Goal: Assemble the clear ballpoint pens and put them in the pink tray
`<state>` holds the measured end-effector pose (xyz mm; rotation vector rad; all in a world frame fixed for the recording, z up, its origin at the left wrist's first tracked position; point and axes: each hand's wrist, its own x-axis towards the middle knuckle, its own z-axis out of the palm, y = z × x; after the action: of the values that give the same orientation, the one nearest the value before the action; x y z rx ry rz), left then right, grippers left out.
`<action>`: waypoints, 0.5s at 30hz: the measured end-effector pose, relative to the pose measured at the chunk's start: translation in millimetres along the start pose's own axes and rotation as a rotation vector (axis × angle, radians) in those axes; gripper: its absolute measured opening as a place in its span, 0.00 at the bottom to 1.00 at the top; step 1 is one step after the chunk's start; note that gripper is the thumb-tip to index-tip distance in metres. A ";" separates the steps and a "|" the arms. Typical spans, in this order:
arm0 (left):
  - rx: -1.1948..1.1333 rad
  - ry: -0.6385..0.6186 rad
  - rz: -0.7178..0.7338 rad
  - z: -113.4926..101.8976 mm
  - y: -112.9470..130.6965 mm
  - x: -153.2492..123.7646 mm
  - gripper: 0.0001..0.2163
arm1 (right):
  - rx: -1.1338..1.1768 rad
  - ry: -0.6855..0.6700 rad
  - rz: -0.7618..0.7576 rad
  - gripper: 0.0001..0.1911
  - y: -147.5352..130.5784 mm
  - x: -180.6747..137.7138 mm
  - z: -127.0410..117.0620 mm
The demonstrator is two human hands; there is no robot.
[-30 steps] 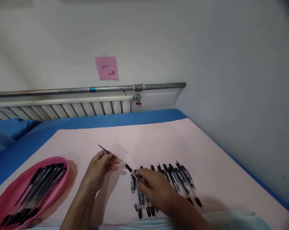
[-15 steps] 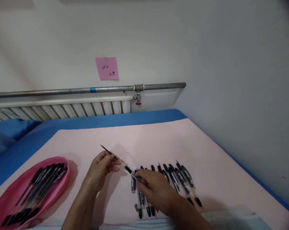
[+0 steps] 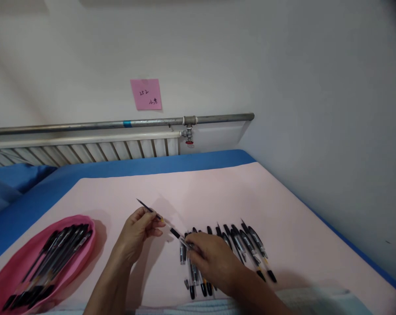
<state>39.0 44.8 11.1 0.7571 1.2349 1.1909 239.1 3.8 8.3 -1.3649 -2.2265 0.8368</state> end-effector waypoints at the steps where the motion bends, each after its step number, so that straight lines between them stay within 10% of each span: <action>1: 0.007 -0.004 0.003 0.2 -0.2 -0.3 0.10 | -0.001 0.003 0.000 0.05 -0.4 0.0 -0.4; 15: 0.104 -0.073 0.004 3.1 -1.9 -4.1 0.08 | -0.006 -0.001 -0.008 0.06 -0.8 -0.5 -0.4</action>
<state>42.8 41.0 11.2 0.8725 1.2424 1.0994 239.0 3.2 9.1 -1.3573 -2.2356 0.8285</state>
